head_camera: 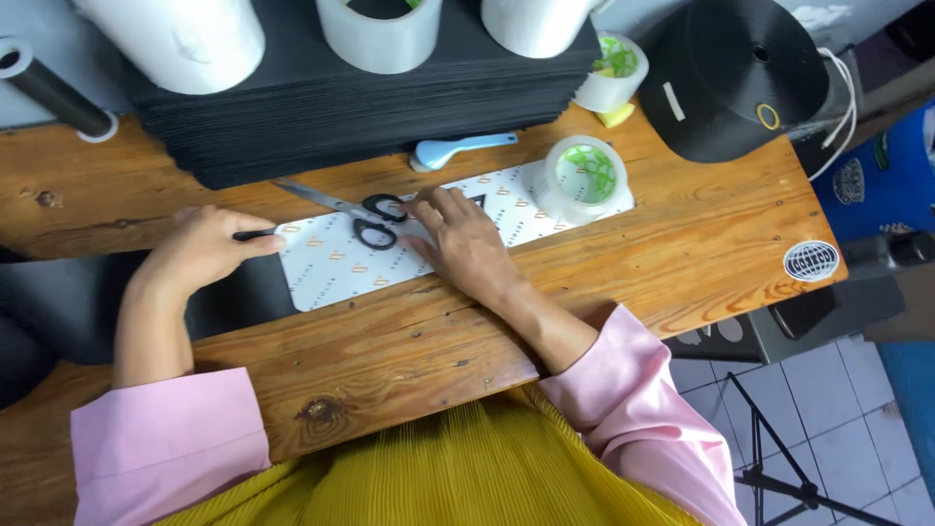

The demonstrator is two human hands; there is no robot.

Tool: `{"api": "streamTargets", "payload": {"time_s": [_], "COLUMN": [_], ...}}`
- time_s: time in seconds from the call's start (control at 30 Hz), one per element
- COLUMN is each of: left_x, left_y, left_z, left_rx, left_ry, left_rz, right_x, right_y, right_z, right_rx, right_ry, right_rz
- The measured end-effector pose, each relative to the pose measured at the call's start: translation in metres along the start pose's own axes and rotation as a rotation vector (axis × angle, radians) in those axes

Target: Measuring, cutting, and applying a black adhesive strap to a branded white template

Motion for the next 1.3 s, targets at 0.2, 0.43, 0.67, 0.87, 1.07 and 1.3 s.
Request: {"api": "streamTargets", "payload": {"time_s": [0.2,0.43,0.67,0.87,1.07,1.3], "left_x": [0.012,0.01,0.006,0.006,0.007,0.013], "left_y": [0.011,0.009,0.006,0.005,0.006,0.01], "left_z": [-0.006,0.001,0.009,0.008,0.006,-0.002], "left_rx": [0.033,0.047,0.012,0.015,0.034,0.064], "left_ry": [0.121,0.104,0.039,0.062,0.087,0.115], "left_rz": [0.035,0.028,0.018,0.026,0.029,0.023], "right_x": [0.01,0.069,0.068,0.072,0.079,0.075], "right_y": [0.081,0.125,0.1,0.094,0.086,0.098], "right_z": [-0.096,-0.236,-0.247,-0.256,-0.266,-0.24], "right_rx": [-0.174,0.043,-0.076,-0.058,-0.036,-0.068], "right_ry": [-0.28,-0.962,-1.144,-1.176,-1.123,-1.083], "right_rz": [-0.184,-0.009,0.199,0.197,0.173,0.106]}}
Point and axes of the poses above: each hand's wrist, its own x-axis away from the middle knuckle, its own y-axis out of the back of the hand, z = x × y, the point moved 3 cm from there along -x, towards the middle knuckle, and after that the axes turned 9 degrees about -y, right-handed, at the moved point
